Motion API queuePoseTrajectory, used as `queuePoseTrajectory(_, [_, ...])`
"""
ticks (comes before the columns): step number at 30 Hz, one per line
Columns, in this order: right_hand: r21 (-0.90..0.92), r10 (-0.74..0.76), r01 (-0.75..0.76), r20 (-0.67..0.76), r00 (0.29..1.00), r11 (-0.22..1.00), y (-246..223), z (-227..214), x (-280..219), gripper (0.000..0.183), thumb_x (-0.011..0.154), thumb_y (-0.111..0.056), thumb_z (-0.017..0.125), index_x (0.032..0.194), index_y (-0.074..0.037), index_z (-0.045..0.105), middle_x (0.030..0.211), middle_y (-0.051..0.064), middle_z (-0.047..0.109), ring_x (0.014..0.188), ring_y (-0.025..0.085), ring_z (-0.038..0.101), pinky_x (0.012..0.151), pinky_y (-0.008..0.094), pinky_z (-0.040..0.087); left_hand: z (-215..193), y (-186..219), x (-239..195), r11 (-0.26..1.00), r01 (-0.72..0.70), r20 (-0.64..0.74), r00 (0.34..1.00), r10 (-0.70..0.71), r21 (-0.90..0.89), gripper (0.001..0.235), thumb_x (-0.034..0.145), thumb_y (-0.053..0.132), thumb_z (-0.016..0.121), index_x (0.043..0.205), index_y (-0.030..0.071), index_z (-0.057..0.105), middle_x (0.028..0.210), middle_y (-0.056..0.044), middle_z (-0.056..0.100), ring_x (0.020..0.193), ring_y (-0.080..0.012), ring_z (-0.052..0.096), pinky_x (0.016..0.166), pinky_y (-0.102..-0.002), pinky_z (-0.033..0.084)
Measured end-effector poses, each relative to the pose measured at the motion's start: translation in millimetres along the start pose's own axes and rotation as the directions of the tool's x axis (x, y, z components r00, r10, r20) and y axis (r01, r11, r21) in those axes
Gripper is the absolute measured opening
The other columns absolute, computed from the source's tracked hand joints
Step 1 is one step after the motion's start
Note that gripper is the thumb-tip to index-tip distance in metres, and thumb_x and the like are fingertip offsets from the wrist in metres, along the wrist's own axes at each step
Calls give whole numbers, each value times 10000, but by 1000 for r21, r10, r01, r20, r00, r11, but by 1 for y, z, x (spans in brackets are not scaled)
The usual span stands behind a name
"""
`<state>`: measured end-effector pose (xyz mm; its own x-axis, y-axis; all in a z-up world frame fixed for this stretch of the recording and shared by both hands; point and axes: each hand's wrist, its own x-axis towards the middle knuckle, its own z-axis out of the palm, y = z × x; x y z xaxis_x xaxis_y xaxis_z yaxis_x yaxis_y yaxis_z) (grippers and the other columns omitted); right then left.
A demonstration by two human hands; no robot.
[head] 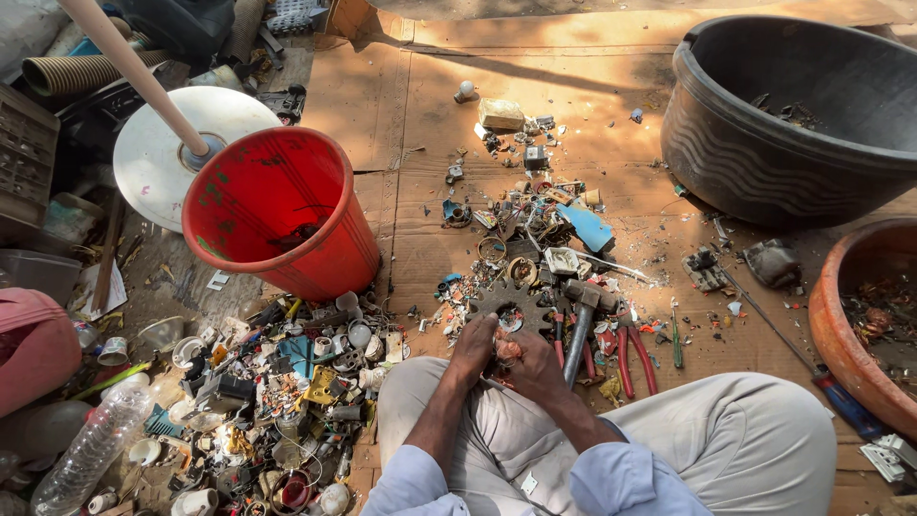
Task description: The person sits on the floor and uses a hammer to strike a metal gear-like component, breaking it apart. They then use pliers to pull and separate copper wire from the broken pieces, continuing to hammer and extract wire from the debris.
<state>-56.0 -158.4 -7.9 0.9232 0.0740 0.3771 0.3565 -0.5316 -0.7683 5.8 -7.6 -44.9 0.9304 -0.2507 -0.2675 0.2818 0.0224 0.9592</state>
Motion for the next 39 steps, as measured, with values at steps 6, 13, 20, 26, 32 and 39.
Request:
queuePoseTrajectory(6, [423,665,-694,242,706,582,-16,-39,23,246,915,-104,693,1150,-32,707,924,42,714,788,136,652,711,315,562,-13,27,-2,807,360,163,933,-322,-469,453,1040,504,397,979,121,630,588,-74,614,356,-178,495,275,-294,326])
queuePoseTrajectory(13, [-334,544,-432,433,719,838,-39,-57,8,471,881,-138,677,1348,-108,628,1221,104,705,919,258,724,845,385,588,-13,50,-10,750,386,148,919,-366,-537,620,1032,629,333,993,71,600,585,-104,629,343,-192,526,272,-291,351])
queuePoseTrajectory(20, [-302,147,-81,202,968,950,-54,-31,-5,322,873,-214,711,1167,-81,716,1135,121,725,900,281,735,804,400,577,-9,25,-2,863,321,26,941,-339,-389,662,1004,693,390,996,59,581,650,-104,646,412,-196,560,327,-307,394])
queuePoseTrajectory(26, [-137,65,-70,-37,997,988,-59,-17,8,264,896,-218,735,1097,-46,748,979,141,758,879,295,746,772,387,584,-4,11,2,969,220,-33,974,-225,-115,709,994,730,414,1051,57,628,815,-26,630,625,-84,570,520,-262,507])
queuePoseTrajectory(32, [-14,108,-107,91,990,994,-43,-27,11,224,880,-194,737,1031,-32,768,976,150,768,880,290,759,757,383,592,1,20,-9,952,282,120,956,-268,-121,592,979,645,460,979,68,593,703,-53,551,526,-158,501,449,-315,432])
queuePoseTrajectory(39, [-50,-16,14,-40,999,999,-30,-17,6,214,935,-198,682,998,0,734,891,161,749,780,281,751,684,377,596,-1,11,-4,970,226,181,961,-208,-86,490,1039,544,479,929,78,579,664,-35,519,453,-132,466,395,-285,403])
